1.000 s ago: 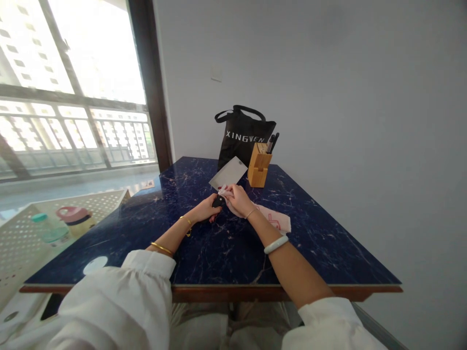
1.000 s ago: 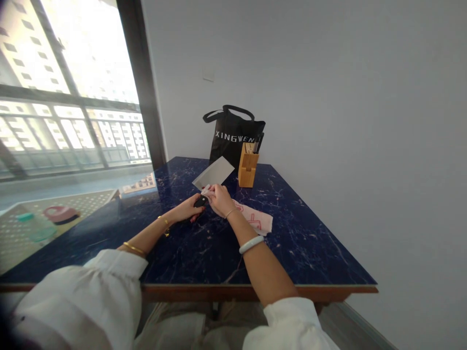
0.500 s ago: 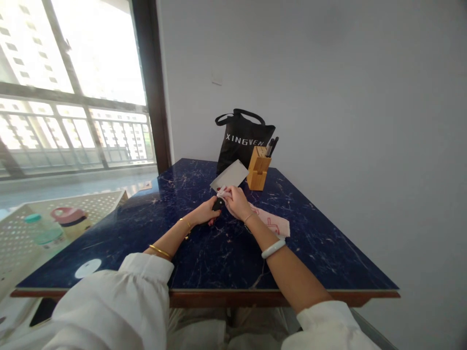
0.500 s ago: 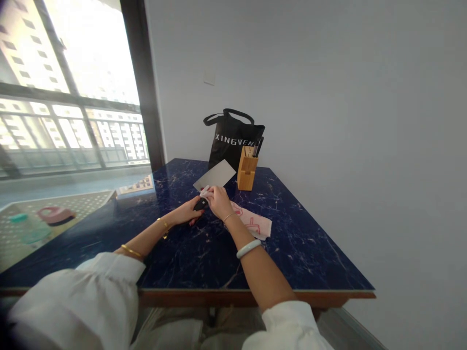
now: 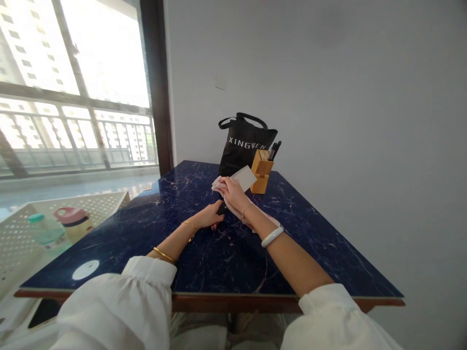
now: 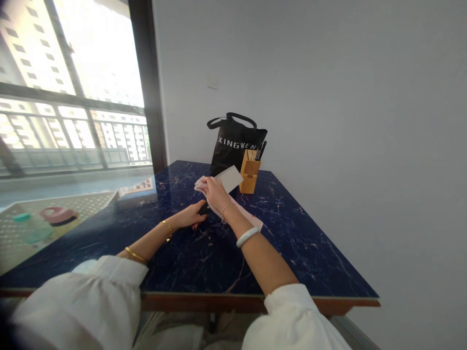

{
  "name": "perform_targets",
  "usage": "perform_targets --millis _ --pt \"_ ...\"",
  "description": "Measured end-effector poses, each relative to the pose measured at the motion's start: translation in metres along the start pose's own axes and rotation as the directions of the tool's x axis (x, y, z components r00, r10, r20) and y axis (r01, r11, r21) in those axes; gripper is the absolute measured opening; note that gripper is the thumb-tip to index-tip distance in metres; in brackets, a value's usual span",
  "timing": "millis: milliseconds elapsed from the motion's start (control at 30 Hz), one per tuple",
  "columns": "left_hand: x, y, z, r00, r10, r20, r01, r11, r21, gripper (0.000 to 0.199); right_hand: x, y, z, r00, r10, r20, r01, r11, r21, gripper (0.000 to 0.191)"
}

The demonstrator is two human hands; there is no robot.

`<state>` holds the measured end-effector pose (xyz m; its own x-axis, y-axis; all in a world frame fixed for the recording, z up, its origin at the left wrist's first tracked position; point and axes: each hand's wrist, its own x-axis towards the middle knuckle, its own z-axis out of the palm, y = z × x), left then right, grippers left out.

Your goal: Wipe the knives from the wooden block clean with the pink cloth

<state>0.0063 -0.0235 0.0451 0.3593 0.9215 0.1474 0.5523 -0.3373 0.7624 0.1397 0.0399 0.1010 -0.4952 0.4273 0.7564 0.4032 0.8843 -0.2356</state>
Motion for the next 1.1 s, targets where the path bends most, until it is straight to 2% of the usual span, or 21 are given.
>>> perform_targets --millis 67,200,333,433,533,733,833,933,1100 --pt "0.0 0.0 0.0 1.0 0.0 0.002 0.0 1.0 0.003 0.021 0.002 -0.002 -0.002 1.0 0.01 0.01 -0.01 1.0 -0.003 0.013" --pt "0.001 -0.001 0.0 1.0 -0.005 0.002 0.005 1.0 0.008 0.022 0.007 -0.001 -0.005 0.993 0.095 -0.07 -0.099 0.994 -0.053 0.013" --pt "0.001 0.0 0.0 1.0 0.0 -0.001 0.0 1.0 0.006 0.025 0.005 -0.01 0.0 0.999 -0.016 0.047 0.019 0.999 -0.051 0.011" --pt "0.001 0.001 0.001 1.0 0.005 0.001 -0.005 1.0 0.006 0.023 0.005 -0.007 -0.001 1.0 -0.001 0.016 0.001 0.999 -0.054 0.012" --pt "0.0 0.001 0.0 1.0 0.01 0.006 -0.01 1.0 0.004 0.022 0.012 0.016 -0.012 0.992 0.069 -0.107 -0.076 0.995 -0.064 0.011" --pt "-0.002 0.004 -0.001 0.999 0.023 0.036 -0.023 1.0 -0.007 0.022 0.025 0.079 -0.046 0.93 0.222 -0.292 -0.259 0.961 -0.094 0.011" --pt "-0.002 0.003 0.0 0.999 0.026 0.037 -0.025 0.999 -0.021 0.021 0.023 0.092 -0.053 0.895 0.261 -0.36 -0.312 0.946 -0.089 0.012" --pt "-0.002 0.002 0.0 1.0 0.022 0.02 -0.021 0.999 -0.046 0.02 0.012 0.086 -0.045 0.892 0.271 -0.361 -0.316 0.946 -0.071 0.013" --pt "0.0 -0.005 0.0 1.0 0.003 -0.004 -0.004 0.992 -0.126 0.021 -0.013 0.05 -0.012 0.951 0.219 -0.217 -0.239 0.968 -0.072 0.011"
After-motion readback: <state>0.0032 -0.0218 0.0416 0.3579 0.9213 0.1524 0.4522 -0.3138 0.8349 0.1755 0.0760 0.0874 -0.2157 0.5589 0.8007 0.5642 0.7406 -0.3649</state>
